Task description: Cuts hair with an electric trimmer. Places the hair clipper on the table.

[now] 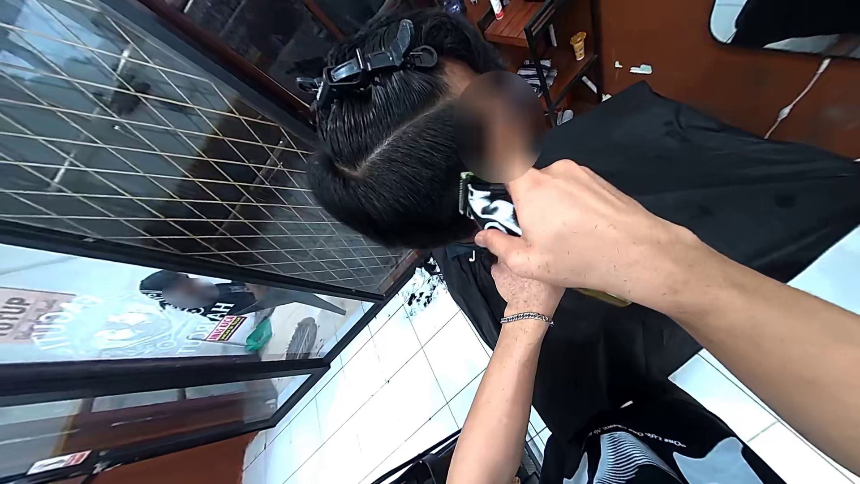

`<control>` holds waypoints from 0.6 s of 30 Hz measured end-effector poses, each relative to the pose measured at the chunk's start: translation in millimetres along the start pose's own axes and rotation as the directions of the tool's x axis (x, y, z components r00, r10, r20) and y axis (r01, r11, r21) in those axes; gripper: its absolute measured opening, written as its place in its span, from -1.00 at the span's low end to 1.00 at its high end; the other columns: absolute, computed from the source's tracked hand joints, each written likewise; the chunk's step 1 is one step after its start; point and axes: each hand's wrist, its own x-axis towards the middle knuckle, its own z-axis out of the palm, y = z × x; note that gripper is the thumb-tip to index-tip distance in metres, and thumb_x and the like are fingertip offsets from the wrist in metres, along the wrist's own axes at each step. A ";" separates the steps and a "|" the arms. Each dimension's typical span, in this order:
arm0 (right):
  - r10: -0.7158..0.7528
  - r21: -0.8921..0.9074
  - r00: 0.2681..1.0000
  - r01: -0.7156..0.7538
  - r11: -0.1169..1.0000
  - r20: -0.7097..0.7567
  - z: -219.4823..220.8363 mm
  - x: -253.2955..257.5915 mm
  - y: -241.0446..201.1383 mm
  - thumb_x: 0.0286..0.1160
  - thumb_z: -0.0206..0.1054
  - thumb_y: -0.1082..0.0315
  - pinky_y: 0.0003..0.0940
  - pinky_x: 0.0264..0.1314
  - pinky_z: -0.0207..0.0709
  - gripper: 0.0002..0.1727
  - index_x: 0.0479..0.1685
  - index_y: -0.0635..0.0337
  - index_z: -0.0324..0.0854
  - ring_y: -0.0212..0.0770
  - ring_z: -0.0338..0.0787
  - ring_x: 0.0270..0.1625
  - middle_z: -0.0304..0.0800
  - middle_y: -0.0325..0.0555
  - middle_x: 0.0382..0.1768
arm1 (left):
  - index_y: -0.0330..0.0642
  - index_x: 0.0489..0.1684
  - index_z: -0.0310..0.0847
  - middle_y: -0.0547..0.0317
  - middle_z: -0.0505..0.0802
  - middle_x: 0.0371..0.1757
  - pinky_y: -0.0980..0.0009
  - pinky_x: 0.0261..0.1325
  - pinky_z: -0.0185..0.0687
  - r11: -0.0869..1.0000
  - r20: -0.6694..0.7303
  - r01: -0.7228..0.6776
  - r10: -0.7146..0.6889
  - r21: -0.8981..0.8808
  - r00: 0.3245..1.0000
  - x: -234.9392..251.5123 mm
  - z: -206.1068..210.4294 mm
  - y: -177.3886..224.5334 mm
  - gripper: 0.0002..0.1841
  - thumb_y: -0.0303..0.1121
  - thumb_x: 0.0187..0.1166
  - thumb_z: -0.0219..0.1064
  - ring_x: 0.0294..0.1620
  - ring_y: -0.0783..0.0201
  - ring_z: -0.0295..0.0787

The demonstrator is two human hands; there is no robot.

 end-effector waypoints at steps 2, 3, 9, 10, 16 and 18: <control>0.023 -0.003 1.000 -0.023 1.000 -0.012 -0.3 0.7 -3.0 0.53 0.33 -0.15 -0.14 -0.42 0.49 -0.52 0.01 0.11 0.50 -0.13 0.69 -0.41 0.53 -0.23 -0.50 | -0.37 0.26 0.68 -0.36 0.82 0.13 -0.20 0.07 0.62 1.000 -0.004 -0.004 0.004 0.003 1.000 0.6 -0.8 -0.8 -0.45 -0.05 0.51 0.45 0.18 -0.25 0.78; 0.007 0.011 1.000 -0.007 1.000 -0.017 0.1 0.4 -5.0 0.52 0.35 -0.14 -0.13 -0.39 0.52 -0.51 0.04 0.11 0.51 -0.12 0.71 -0.38 0.56 -0.21 -0.48 | -0.35 0.28 0.69 -0.35 0.80 0.21 -0.17 0.19 0.58 1.000 0.089 0.018 -0.019 0.004 0.996 -0.9 -2.9 -0.1 -0.47 -0.08 0.54 0.44 0.27 -0.22 0.74; -0.056 -0.006 0.998 0.056 0.998 -0.024 6.0 0.2 -2.9 0.52 0.36 -0.14 -0.15 -0.40 0.52 -0.53 0.03 0.07 0.50 -0.15 0.72 -0.38 0.57 -0.23 -0.47 | -0.34 0.23 0.70 -0.33 0.81 0.14 -0.16 0.13 0.59 0.998 0.027 0.059 -0.058 -0.025 0.998 -0.5 -0.3 0.5 -0.47 -0.08 0.44 0.51 0.22 -0.18 0.76; -0.052 -0.005 0.998 0.052 0.999 -0.043 8.9 -0.7 -6.0 0.51 0.37 -0.13 -0.10 -0.38 0.55 -0.52 0.08 0.08 0.50 -0.10 0.75 -0.35 0.60 -0.20 -0.44 | -0.35 0.24 0.68 -0.28 0.82 0.13 -0.08 0.15 0.60 0.991 0.039 0.080 -0.076 -0.107 0.996 -1.4 -5.5 2.2 -0.49 -0.14 0.45 0.51 0.20 -0.12 0.77; -0.539 0.400 0.839 0.471 0.786 0.071 24.8 -41.2 -49.8 0.45 0.48 0.02 0.01 -0.30 0.62 -0.47 0.33 0.10 0.60 0.00 0.79 -0.27 0.75 -0.04 -0.27 | -0.66 0.75 -0.20 -0.16 0.78 -0.09 0.28 -0.13 0.70 0.796 -0.573 -0.441 0.149 -0.414 0.806 -19.6 8.0 -20.5 0.05 -0.23 0.30 0.40 -0.25 0.24 0.75; -0.619 0.550 0.784 0.539 0.638 -0.049 21.0 -61.1 -41.5 0.45 0.47 0.03 -0.06 -0.38 0.59 -0.51 0.18 0.21 0.64 -0.02 0.77 -0.38 0.72 -0.03 -0.41 | -0.73 0.39 0.16 0.05 0.71 -0.33 0.48 -0.33 0.60 0.653 -0.637 -0.573 0.175 -0.496 0.751 -32.3 -1.2 -50.6 -0.25 -0.27 0.34 0.36 -0.44 0.46 0.60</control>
